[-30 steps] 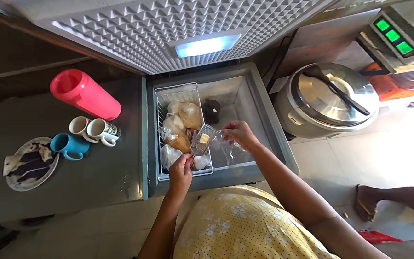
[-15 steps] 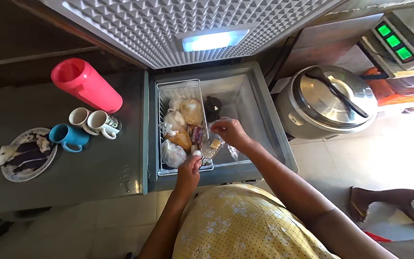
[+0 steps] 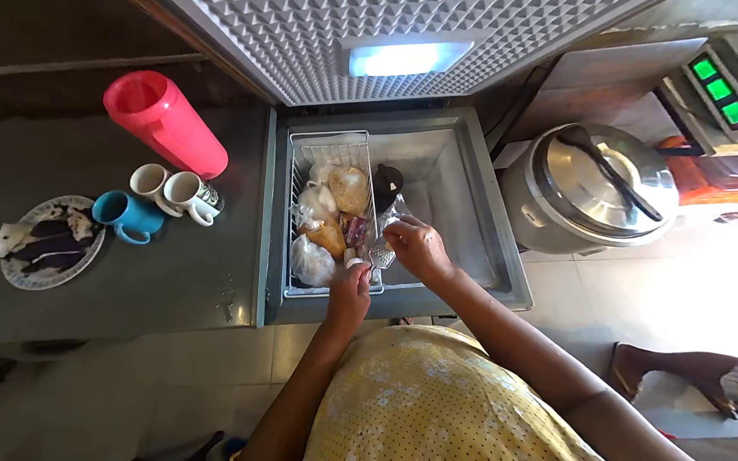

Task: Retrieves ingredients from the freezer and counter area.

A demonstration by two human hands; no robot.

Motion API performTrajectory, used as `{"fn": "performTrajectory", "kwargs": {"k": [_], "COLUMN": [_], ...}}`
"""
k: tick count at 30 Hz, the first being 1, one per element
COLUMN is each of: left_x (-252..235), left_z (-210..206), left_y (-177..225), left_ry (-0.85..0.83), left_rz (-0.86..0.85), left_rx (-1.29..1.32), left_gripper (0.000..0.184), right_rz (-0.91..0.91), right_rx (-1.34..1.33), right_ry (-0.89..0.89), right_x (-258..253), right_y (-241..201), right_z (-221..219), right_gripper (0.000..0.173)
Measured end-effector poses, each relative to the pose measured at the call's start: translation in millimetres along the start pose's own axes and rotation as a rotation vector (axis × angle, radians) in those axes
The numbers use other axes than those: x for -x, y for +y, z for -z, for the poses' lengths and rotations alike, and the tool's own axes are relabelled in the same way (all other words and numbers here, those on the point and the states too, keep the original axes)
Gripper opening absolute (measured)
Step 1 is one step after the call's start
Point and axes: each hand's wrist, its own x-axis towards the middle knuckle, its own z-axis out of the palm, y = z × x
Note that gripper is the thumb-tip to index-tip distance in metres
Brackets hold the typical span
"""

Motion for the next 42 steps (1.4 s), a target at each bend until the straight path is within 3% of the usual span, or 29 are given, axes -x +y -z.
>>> {"fn": "performTrajectory", "kwargs": {"k": [5, 11, 15, 19, 24, 28, 33, 37, 42], "left_x": [4.7, 8.9, 6.6, 1.1, 4.6, 4.3, -3.5, -6.7, -6.6], "left_z": [-2.7, -4.9, -7.2, -0.4, -3.3, 1.1, 7.9, 12.0, 12.6], "left_y": [1.0, -5.4, -10.4, -19.0, -24.7, -20.7, -19.4, -16.2, -15.1], "left_ry": [0.021, 0.009, 0.039, 0.020, 0.122, 0.215, 0.271, 0.284, 0.286], "left_rz": [-0.145, -0.146, -0.145, 0.065, 0.174, 0.142, 0.092, 0.103, 0.113], "left_rx": [-0.175, -0.208, -0.175, 0.003, 0.392, 0.519, 0.589, 0.639, 0.643], "left_gripper": [0.027, 0.028, 0.027, 0.029, 0.028, 0.025, 0.023, 0.023, 0.022], "right_rz": [-0.088, -0.184, 0.120, 0.356, 0.352, 0.205, 0.171, 0.199, 0.221], "right_rx": [0.100, 0.131, 0.131, 0.089, -0.269, -0.665, -0.879, -0.813, -0.393], "right_ry": [-0.040, -0.065, -0.158, -0.109, 0.045, 0.107, 0.118, 0.186, 0.207], "right_x": [-6.8, -9.3, -8.7, -5.4, -3.8, -6.9, -15.6, -16.3, -19.5], "right_y": [-9.8, -12.1, -3.4, 0.1, 0.6, -16.3, -26.4, -27.8, -25.6], "right_z": [-4.9, -5.2, -21.3, -25.8, -21.9, -6.2, -1.5, -9.1, -17.1], "right_gripper": [0.014, 0.014, 0.015, 0.015, 0.033, 0.029, 0.024, 0.019, 0.051]}}
